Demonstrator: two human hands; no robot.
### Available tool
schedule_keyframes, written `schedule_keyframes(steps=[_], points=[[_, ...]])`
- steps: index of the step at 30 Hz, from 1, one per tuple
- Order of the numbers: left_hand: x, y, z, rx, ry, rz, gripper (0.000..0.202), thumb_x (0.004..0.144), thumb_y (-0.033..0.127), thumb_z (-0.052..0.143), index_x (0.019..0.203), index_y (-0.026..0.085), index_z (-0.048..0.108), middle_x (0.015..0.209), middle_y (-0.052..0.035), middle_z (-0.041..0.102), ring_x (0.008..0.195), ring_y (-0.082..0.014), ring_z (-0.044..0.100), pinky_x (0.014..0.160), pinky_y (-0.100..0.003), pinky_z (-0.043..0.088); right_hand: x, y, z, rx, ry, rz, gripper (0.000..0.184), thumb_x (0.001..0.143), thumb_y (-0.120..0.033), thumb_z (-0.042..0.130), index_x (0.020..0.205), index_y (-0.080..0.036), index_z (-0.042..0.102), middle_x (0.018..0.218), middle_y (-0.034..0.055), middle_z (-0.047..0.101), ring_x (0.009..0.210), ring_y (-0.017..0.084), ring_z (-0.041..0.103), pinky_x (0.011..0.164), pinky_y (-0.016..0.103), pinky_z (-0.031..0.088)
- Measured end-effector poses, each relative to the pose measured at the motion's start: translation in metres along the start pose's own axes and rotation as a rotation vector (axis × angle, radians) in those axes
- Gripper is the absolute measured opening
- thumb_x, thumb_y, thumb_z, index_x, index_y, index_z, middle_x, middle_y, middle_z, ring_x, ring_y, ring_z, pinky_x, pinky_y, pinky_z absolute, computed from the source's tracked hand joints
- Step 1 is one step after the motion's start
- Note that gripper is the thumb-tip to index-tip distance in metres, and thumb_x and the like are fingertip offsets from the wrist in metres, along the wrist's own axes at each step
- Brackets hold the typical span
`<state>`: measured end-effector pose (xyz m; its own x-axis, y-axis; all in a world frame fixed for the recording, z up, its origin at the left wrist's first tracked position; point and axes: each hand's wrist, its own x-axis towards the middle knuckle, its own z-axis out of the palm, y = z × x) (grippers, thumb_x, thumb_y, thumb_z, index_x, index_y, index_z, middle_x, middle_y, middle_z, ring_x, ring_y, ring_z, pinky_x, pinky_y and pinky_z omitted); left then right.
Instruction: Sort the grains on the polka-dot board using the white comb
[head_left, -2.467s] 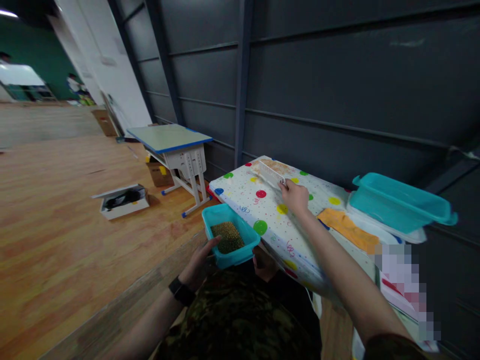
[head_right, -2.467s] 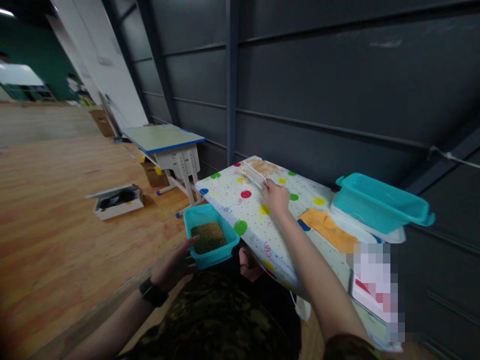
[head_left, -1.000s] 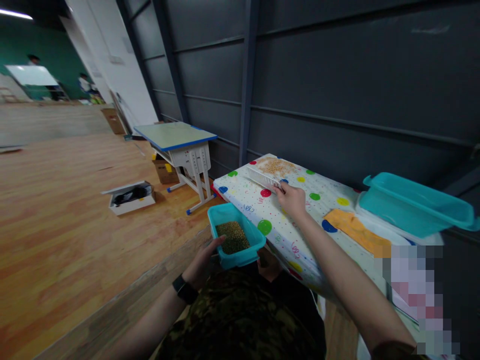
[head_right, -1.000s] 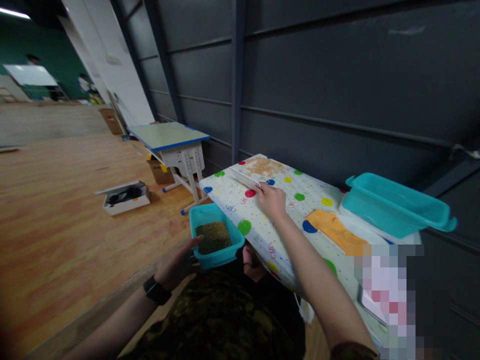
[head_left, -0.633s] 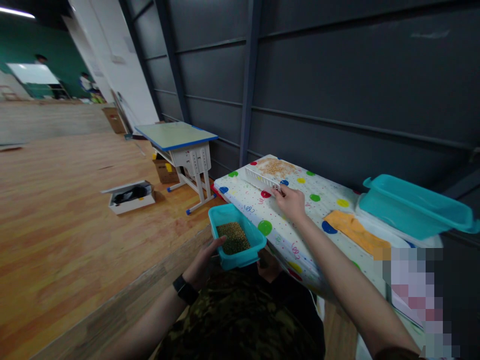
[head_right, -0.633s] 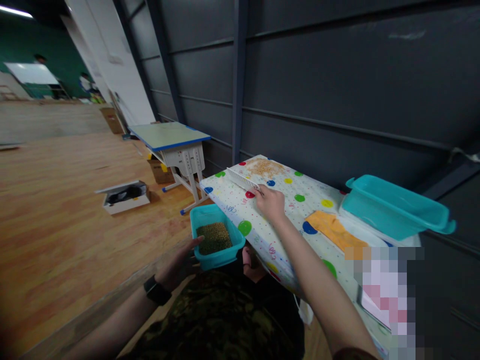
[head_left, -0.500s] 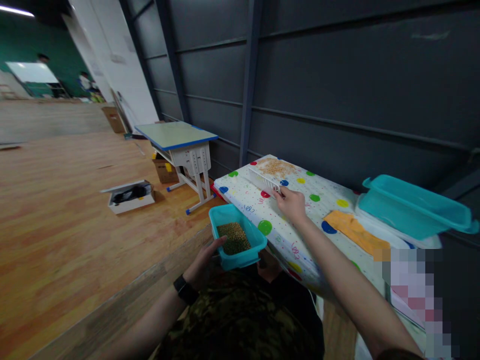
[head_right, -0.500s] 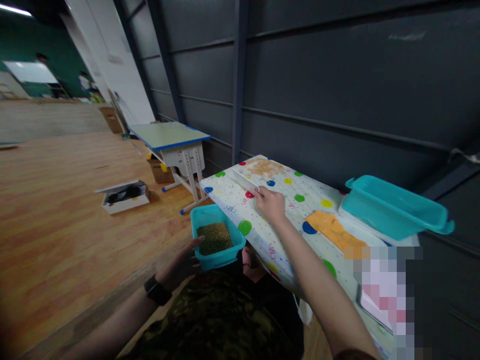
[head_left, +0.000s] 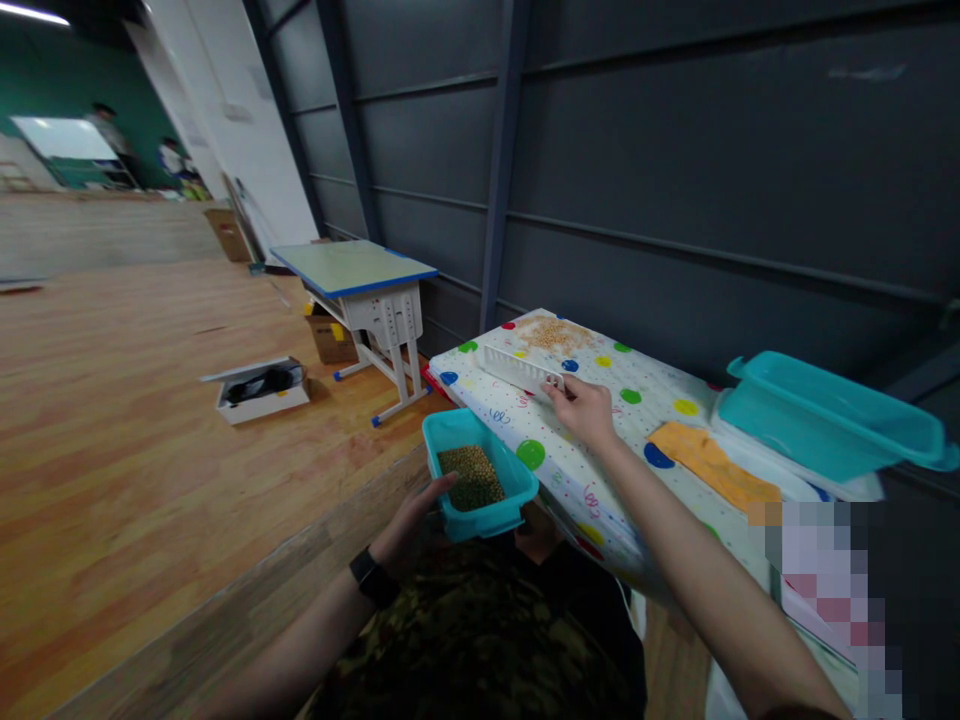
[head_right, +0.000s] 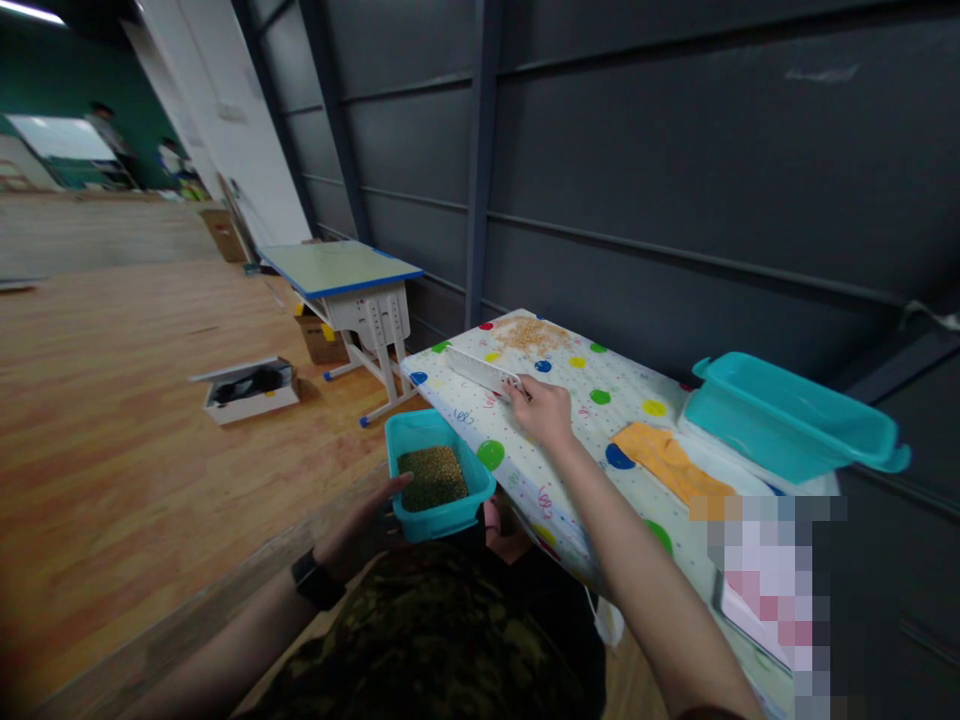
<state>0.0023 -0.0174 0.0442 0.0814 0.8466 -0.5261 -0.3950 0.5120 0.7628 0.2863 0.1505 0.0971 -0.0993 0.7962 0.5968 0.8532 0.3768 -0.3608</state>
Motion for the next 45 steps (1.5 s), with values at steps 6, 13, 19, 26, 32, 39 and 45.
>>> schedule_keyframes(steps=[6, 13, 19, 26, 32, 39, 45], points=[[0.004, -0.005, -0.002, 0.031, 0.004, -0.007, 0.059, 0.096, 0.053, 0.085, 0.143, 0.019, 0.075, 0.117, -0.0135, 0.087, 0.091, -0.0258, 0.085, 0.070, -0.032, 0.067, 0.007, 0.004, -0.012, -0.045, 0.064, 0.033, 0.034, 0.098, -0.045, 0.061, 0.072, -0.025, 0.069, 0.065, 0.0050, 0.070, 0.061, 0.022, 0.061, 0.066, 0.031, 0.037], [0.005, -0.014, 0.001, 0.019, -0.065, -0.012, 0.077, 0.088, 0.060, 0.092, 0.147, 0.016, 0.071, 0.117, -0.0151, 0.088, 0.092, -0.0279, 0.086, 0.066, -0.030, 0.064, -0.022, 0.013, -0.035, -0.175, 0.033, -0.039, 0.033, 0.102, -0.043, 0.059, 0.084, -0.023, 0.077, 0.069, 0.0083, 0.076, 0.064, 0.024, 0.068, 0.064, 0.030, 0.035], [-0.003, -0.019, 0.012, 0.029, -0.105, -0.029, 0.079, 0.091, 0.058, 0.090, 0.153, 0.017, 0.066, 0.129, -0.0179, 0.088, 0.096, -0.0313, 0.088, 0.068, -0.033, 0.067, -0.055, 0.004, -0.041, -0.227, 0.050, -0.072, 0.038, 0.105, -0.044, 0.054, 0.085, -0.023, 0.079, 0.063, 0.0078, 0.073, 0.057, 0.023, 0.066, 0.059, 0.030, 0.033], [-0.007, -0.024, 0.020, 0.019, -0.099, -0.027, 0.078, 0.092, 0.058, 0.089, 0.155, 0.018, 0.065, 0.138, -0.0195, 0.085, 0.103, -0.0324, 0.088, 0.071, -0.033, 0.067, -0.088, 0.003, -0.067, -0.210, 0.253, -0.037, 0.049, 0.108, -0.053, 0.051, 0.078, -0.025, 0.076, 0.056, 0.0072, 0.067, 0.051, 0.022, 0.060, 0.056, 0.031, 0.034], [-0.009, -0.021, 0.026, 0.055, -0.061, -0.050, 0.069, 0.098, 0.052, 0.085, 0.154, 0.016, 0.066, 0.126, -0.0186, 0.088, 0.093, -0.0295, 0.088, 0.072, -0.033, 0.067, -0.115, 0.013, -0.085, -0.262, 0.268, 0.087, 0.054, 0.108, -0.062, 0.050, 0.073, -0.027, 0.072, 0.057, 0.0081, 0.066, 0.052, 0.024, 0.061, 0.055, 0.032, 0.033], [-0.007, -0.024, 0.023, 0.053, -0.101, -0.044, 0.071, 0.098, 0.054, 0.085, 0.154, 0.016, 0.064, 0.122, -0.0184, 0.089, 0.087, -0.0300, 0.088, 0.075, -0.037, 0.070, -0.126, 0.018, -0.098, -0.302, 0.370, 0.138, 0.057, 0.107, -0.065, 0.054, 0.065, -0.028, 0.062, 0.053, 0.0062, 0.061, 0.048, 0.022, 0.056, 0.055, 0.032, 0.030], [-0.006, -0.023, 0.026, 0.069, -0.065, -0.060, 0.060, 0.107, 0.044, 0.073, 0.158, 0.014, 0.060, 0.121, -0.0188, 0.088, 0.084, -0.0280, 0.087, 0.075, -0.037, 0.071, -0.144, 0.022, -0.110, -0.473, 0.405, 0.106, 0.058, 0.109, -0.057, 0.054, 0.063, -0.025, 0.064, 0.051, 0.0053, 0.059, 0.048, 0.020, 0.053, 0.055, 0.031, 0.028]])
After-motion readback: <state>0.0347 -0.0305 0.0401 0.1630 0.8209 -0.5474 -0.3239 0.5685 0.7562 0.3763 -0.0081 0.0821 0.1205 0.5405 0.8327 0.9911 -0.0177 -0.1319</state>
